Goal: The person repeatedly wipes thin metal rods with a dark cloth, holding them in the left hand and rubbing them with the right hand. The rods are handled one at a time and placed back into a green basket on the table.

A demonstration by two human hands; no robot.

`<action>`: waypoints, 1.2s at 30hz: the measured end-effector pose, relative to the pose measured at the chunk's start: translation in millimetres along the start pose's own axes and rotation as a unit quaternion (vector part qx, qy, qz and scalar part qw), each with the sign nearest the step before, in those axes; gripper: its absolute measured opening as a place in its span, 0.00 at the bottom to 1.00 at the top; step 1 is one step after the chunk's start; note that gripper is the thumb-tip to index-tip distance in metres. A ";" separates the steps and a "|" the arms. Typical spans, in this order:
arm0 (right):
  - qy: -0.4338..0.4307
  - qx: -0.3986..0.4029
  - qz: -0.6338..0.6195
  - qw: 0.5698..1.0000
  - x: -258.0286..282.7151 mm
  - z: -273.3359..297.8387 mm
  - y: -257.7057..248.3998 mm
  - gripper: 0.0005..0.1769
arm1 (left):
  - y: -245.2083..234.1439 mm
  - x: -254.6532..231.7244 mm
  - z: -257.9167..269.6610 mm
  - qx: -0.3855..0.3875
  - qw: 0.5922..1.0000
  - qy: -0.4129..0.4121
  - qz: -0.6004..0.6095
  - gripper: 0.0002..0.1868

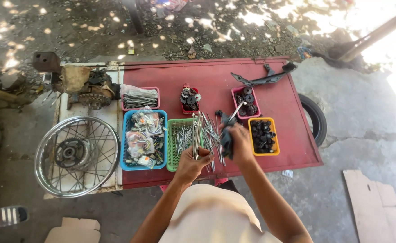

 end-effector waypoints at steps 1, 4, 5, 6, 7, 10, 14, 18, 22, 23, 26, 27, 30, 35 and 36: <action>0.000 0.009 0.000 1.000 -1.5 5.4 -1.1 0.10 | 7.9 -3.3 -1.2 -0.007 1.000 0.005 0.001 0.12; 0.067 0.070 0.041 0.994 -16.2 12.2 -7.8 0.07 | 28.3 -5.4 -1.2 -0.026 0.999 0.017 -0.008 0.11; 0.085 0.077 0.058 0.992 -18.8 6.6 -19.1 0.06 | 33.1 0.6 0.4 -0.035 0.999 0.016 -0.005 0.11; 0.104 0.082 0.076 0.988 -22.2 3.4 -31.2 0.06 | 37.9 7.8 4.1 -0.044 0.999 0.012 -0.002 0.10; 0.105 0.089 0.076 0.987 -16.8 -6.8 -36.6 0.06 | 44.3 9.6 6.3 -0.050 0.999 0.015 -0.001 0.10; 0.054 0.043 0.009 0.998 8.5 -32.5 -65.6 0.08 | 64.0 20.1 17.7 -0.075 0.997 0.001 0.032 0.10; 0.070 0.047 0.000 0.996 7.8 -31.1 -67.4 0.08 | 71.8 30.2 27.7 -0.103 0.993 -0.011 0.048 0.09; 0.186 0.126 0.039 0.974 -44.8 10.6 -41.2 0.09 | 65.5 -1.2 42.8 -0.130 0.990 -0.002 0.051 0.02; 0.222 0.128 0.039 0.966 -87.3 27.8 -30.7 0.04 | 38.8 15.4 38.4 -0.096 0.994 0.013 0.047 0.06; 0.206 0.134 0.047 0.968 -77.3 25.0 -24.5 0.04 | 35.9 10.1 40.4 -0.098 0.994 0.013 0.048 0.05; 0.168 0.104 0.037 0.980 -51.9 12.1 -15.4 0.05 | 27.7 8.2 39.6 -0.090 0.995 0.003 0.045 0.02; 0.148 0.078 0.027 0.985 -41.9 6.6 -15.5 0.06 | 24.3 9.9 38.7 -0.090 0.995 -0.003 0.049 0.01; 0.142 0.100 -0.022 0.985 -41.3 -3.9 -24.1 0.14 | 11.8 23.1 37.1 -0.045 0.990 -0.116 0.066 0.04; 0.129 0.066 -0.023 0.989 -61.6 34.5 -2.6 0.14 | -9.6 29.9 16.8 0.009 0.991 -0.113 0.070 0.07; 0.141 0.073 -0.012 0.987 -66.2 45.0 8.3 0.14 | -13.3 32.4 10.5 0.025 0.988 -0.120 0.099 0.09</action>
Point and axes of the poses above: each hand's wrist, its own z-axis away from the middle knuckle, its own y-axis out of the palm, x = y × z, the point moved 9 cm from there along -z, towards the middle knuckle, and after that the axes turned 2 degrees about x, right-handed, at the moved point
